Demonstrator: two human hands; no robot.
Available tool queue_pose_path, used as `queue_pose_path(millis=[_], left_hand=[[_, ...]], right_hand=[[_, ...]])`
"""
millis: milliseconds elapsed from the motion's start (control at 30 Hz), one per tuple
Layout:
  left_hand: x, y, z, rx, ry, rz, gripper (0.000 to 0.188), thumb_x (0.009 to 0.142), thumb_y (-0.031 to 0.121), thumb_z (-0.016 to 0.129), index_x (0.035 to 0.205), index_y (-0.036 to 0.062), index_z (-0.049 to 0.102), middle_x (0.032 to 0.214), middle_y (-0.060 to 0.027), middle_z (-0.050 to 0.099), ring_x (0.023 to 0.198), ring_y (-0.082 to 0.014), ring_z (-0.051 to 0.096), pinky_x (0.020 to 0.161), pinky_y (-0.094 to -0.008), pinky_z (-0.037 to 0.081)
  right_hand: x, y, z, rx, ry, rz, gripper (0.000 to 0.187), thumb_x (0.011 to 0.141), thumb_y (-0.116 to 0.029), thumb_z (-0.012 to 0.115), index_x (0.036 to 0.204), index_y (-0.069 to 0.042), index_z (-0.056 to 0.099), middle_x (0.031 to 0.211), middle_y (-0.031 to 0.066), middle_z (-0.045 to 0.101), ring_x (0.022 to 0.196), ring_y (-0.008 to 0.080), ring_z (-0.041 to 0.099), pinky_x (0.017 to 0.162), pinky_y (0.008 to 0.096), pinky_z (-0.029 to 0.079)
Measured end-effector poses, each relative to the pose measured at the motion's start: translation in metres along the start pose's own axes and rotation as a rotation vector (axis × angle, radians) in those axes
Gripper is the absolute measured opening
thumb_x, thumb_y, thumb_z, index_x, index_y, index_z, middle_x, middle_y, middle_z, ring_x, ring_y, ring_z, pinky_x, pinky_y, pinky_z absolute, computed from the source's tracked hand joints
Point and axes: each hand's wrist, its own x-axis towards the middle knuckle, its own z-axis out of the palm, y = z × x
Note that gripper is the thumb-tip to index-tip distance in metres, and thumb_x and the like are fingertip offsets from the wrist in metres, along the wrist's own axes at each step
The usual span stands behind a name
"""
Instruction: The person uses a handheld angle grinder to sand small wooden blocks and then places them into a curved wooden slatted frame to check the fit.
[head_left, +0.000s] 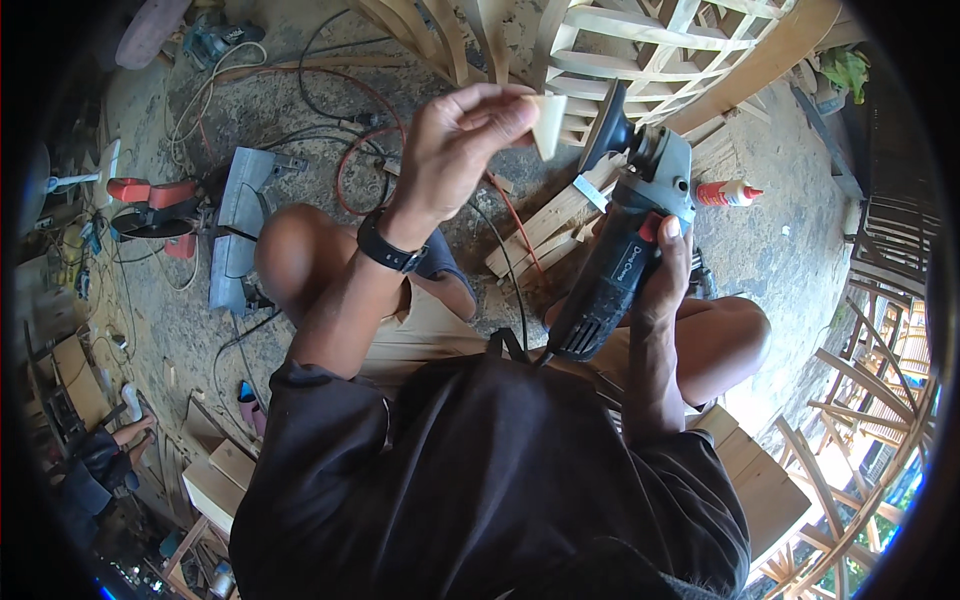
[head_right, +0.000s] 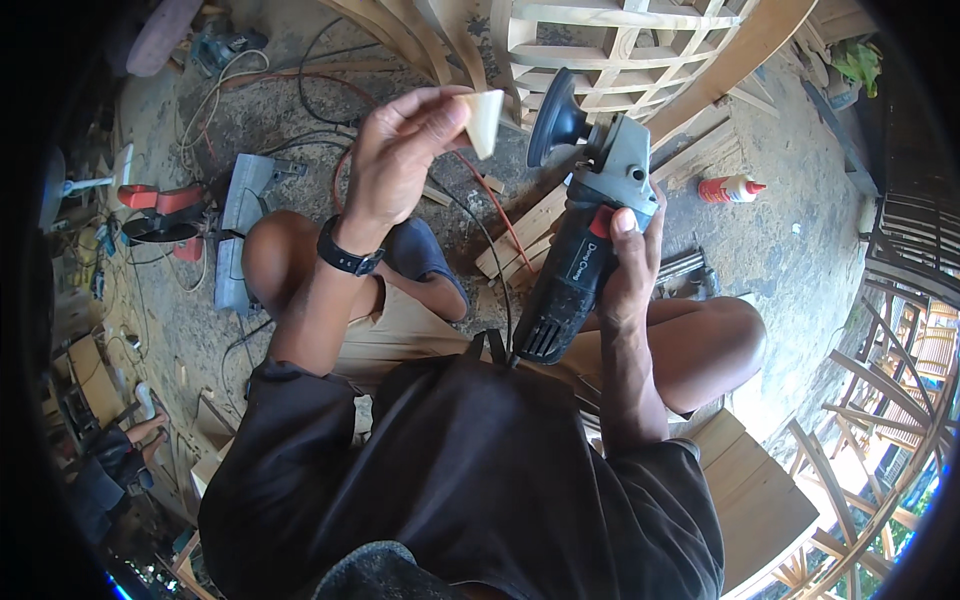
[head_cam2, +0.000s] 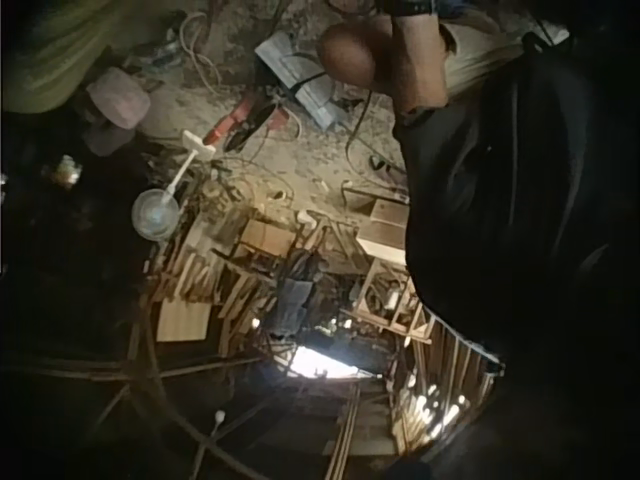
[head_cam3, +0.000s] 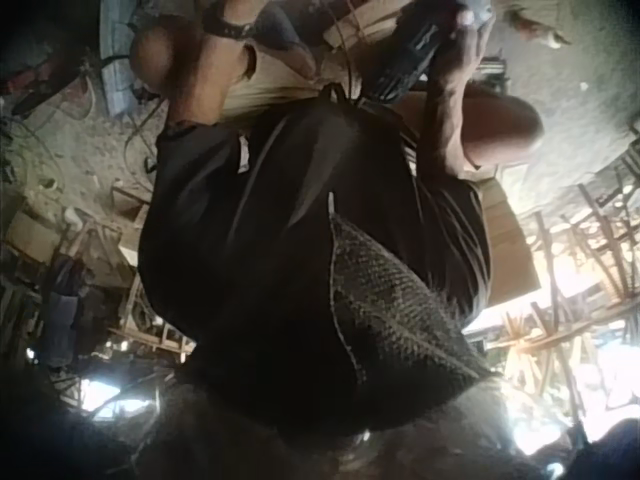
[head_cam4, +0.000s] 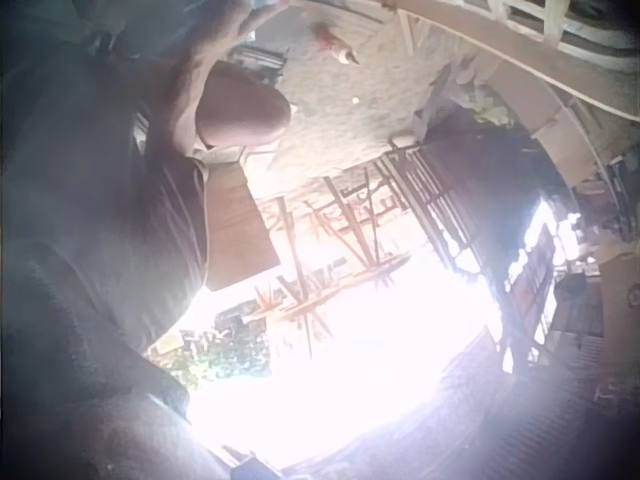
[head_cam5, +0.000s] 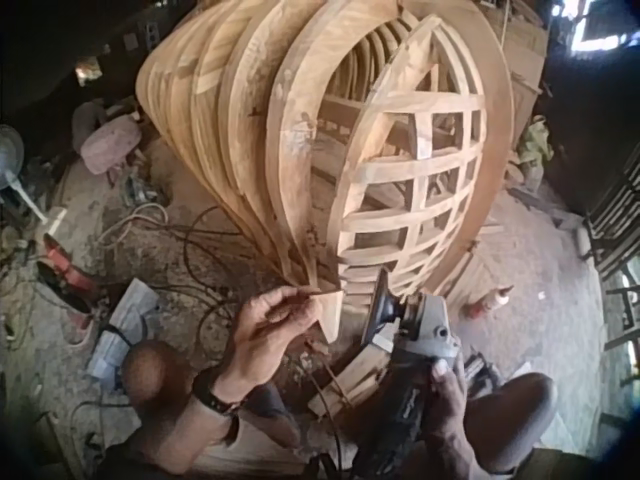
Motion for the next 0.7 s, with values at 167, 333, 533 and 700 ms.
queue_pose_path(millis=[167, 333, 533, 700], left_hand=[[0.005, -0.003, -0.012, -0.087, 0.011, -0.079, 0.028, 0.100, 0.019, 0.065, 0.119, -0.0016, 0.066, 0.115, -0.0107, 0.071, 0.103, -0.0164, 0.067, 0.093, -0.0342, 0.055], [0.002, -0.004, -0.007, -0.010, 0.004, -0.080, 0.030, 0.099, 0.017, 0.068, 0.122, -0.0028, 0.065, 0.115, -0.0109, 0.071, 0.103, -0.0156, 0.068, 0.092, -0.0325, 0.055], [-0.001, -0.004, -0.003, 0.039, -0.016, -0.088, 0.033, 0.097, 0.016, 0.070, 0.122, -0.0045, 0.065, 0.112, -0.0113, 0.072, 0.100, -0.0141, 0.068, 0.091, -0.0302, 0.056], [-0.005, -0.001, 0.002, 0.135, -0.029, -0.093, 0.033, 0.096, 0.018, 0.072, 0.120, -0.0049, 0.066, 0.108, -0.0100, 0.072, 0.096, -0.0128, 0.069, 0.089, -0.0282, 0.056]], right_hand=[[-0.006, -0.003, -0.002, 0.016, -0.072, 0.025, 0.084, 0.091, -0.039, 0.069, 0.148, 0.002, 0.024, 0.113, 0.0235, 0.061, 0.090, 0.0285, 0.069, 0.077, 0.0379, 0.060], [-0.004, 0.008, 0.005, -0.107, -0.108, -0.048, 0.084, 0.092, -0.046, 0.067, 0.147, 0.002, 0.027, 0.108, 0.0235, 0.062, 0.085, 0.0286, 0.069, 0.072, 0.0383, 0.060], [-0.005, 0.007, 0.005, -0.142, -0.093, -0.055, 0.081, 0.093, -0.044, 0.066, 0.147, 0.002, 0.027, 0.108, 0.0232, 0.063, 0.085, 0.0289, 0.070, 0.073, 0.0386, 0.060], [-0.004, 0.000, 0.005, -0.075, -0.097, -0.023, 0.081, 0.094, -0.040, 0.068, 0.148, 0.002, 0.025, 0.111, 0.0231, 0.063, 0.087, 0.0275, 0.069, 0.076, 0.0372, 0.060]])
